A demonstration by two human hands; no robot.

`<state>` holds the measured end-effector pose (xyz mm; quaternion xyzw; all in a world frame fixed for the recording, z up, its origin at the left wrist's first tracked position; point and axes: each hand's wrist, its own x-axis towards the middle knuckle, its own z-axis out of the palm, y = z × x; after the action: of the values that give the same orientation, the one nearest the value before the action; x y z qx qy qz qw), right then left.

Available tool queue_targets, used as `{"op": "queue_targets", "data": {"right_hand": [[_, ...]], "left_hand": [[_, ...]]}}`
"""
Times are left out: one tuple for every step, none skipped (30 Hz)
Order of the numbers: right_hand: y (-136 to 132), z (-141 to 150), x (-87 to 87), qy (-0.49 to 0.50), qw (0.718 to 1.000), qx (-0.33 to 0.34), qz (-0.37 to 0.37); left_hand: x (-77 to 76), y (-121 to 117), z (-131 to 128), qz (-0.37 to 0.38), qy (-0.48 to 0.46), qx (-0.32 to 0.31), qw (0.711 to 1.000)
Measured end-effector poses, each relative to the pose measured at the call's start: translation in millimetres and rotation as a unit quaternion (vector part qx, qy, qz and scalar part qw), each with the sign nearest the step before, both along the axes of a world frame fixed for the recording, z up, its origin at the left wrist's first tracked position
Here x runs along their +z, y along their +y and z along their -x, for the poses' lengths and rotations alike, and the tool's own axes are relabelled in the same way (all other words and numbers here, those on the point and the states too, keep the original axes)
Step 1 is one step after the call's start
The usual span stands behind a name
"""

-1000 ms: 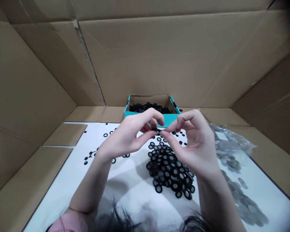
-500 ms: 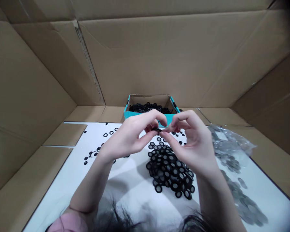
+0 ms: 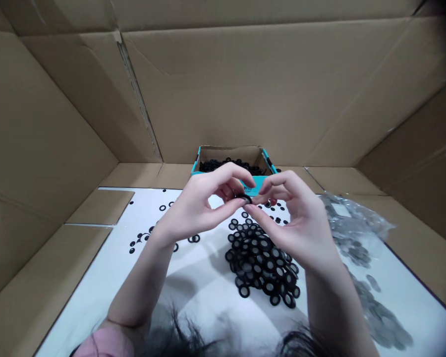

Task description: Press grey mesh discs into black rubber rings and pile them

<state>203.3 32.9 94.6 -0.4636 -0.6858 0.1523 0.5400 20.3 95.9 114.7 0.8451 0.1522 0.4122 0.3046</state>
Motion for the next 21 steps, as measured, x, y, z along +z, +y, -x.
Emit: {"op": "queue_targets", "data": {"right_hand": [[-0.1, -0.3, 0.2, 0.004, 1.000, -0.001, 0.001], [0.0, -0.5, 0.2, 0.008, 1.000, -0.004, 0.001], [0.2, -0.7, -0.1, 0.010, 1.000, -0.006, 0.000], [0.5, -0.6, -0.5, 0.013, 1.000, -0.007, 0.000], [0.8, -0.4, -1.1, 0.016, 1.000, -0.005, 0.000], [0.9, 0.0, -1.7, 0.021, 1.000, 0.000, -0.001], [0.8, 0.7, -2.1, 0.027, 1.000, 0.006, 0.000], [0.6, 1.4, -2.5, 0.036, 0.999, 0.012, 0.000], [0.3, 2.2, -2.6, 0.048, 0.999, 0.017, -0.001], [-0.1, 2.8, -2.5, 0.058, 0.998, 0.018, -0.003], [-0.4, 3.2, -2.1, 0.066, 0.998, 0.018, -0.005], [-0.6, 3.2, -1.6, 0.069, 0.997, 0.018, -0.004], [-0.8, 3.0, -1.0, 0.066, 0.998, 0.018, -0.001], [-0.8, 2.5, -0.4, 0.058, 0.998, 0.020, 0.005], [-0.7, 1.8, 0.1, 0.046, 0.999, 0.021, 0.014], [-0.6, 1.1, 0.4, 0.034, 0.999, 0.021, 0.020], [-0.5, 0.4, 0.7, 0.024, 0.999, 0.020, 0.025], [-0.5, -0.3, 0.8, 0.017, 0.999, 0.018, 0.027], [-0.6, -0.9, 0.9, 0.013, 0.999, 0.014, 0.028], [-0.8, -1.5, 1.0, 0.010, 1.000, 0.010, 0.025], [-1.0, -2.1, 1.2, 0.009, 1.000, 0.004, 0.022]], "left_hand": [[-0.5, -0.3, -0.5, 0.001, 0.001, -0.001, 1.000], [-1.0, -0.7, -0.8, 0.002, 0.004, -0.002, 1.000], [-1.3, -1.2, -1.1, 0.003, 0.008, 0.000, 1.000], [-1.5, -1.6, -1.2, 0.004, 0.013, 0.003, 1.000], [-1.4, -2.0, -1.2, 0.003, 0.022, 0.007, 1.000], [-1.1, -2.4, -0.9, -0.001, 0.032, 0.008, 0.999], [-0.5, -2.8, -0.4, -0.008, 0.044, 0.008, 0.999], [0.3, -3.2, 0.3, -0.017, 0.056, 0.006, 0.998], [1.2, -3.5, 1.1, -0.025, 0.068, 0.005, 0.997], [2.2, -3.8, 2.0, -0.030, 0.077, 0.004, 0.997], [3.1, -4.0, 2.8, -0.032, 0.083, 0.004, 0.996], [3.7, -4.0, 3.5, -0.032, 0.088, 0.005, 0.996], [4.0, -3.9, 4.0, -0.029, 0.091, 0.004, 0.995], [3.9, -3.5, 4.3, -0.025, 0.089, 0.001, 0.996], [3.6, -2.8, 4.2, -0.022, 0.082, -0.003, 0.996], [3.0, -2.1, 3.9, -0.021, 0.071, -0.007, 0.997], [2.3, -1.3, 3.4, -0.020, 0.056, -0.010, 0.998], [1.6, -0.5, 2.6, -0.020, 0.039, -0.013, 0.999], [1.0, 0.2, 1.8, -0.021, 0.025, -0.016, 0.999], [0.3, 0.7, 0.9, -0.022, 0.017, -0.017, 0.999], [-0.3, 0.9, -0.1, -0.023, 0.012, -0.018, 0.999]]}}
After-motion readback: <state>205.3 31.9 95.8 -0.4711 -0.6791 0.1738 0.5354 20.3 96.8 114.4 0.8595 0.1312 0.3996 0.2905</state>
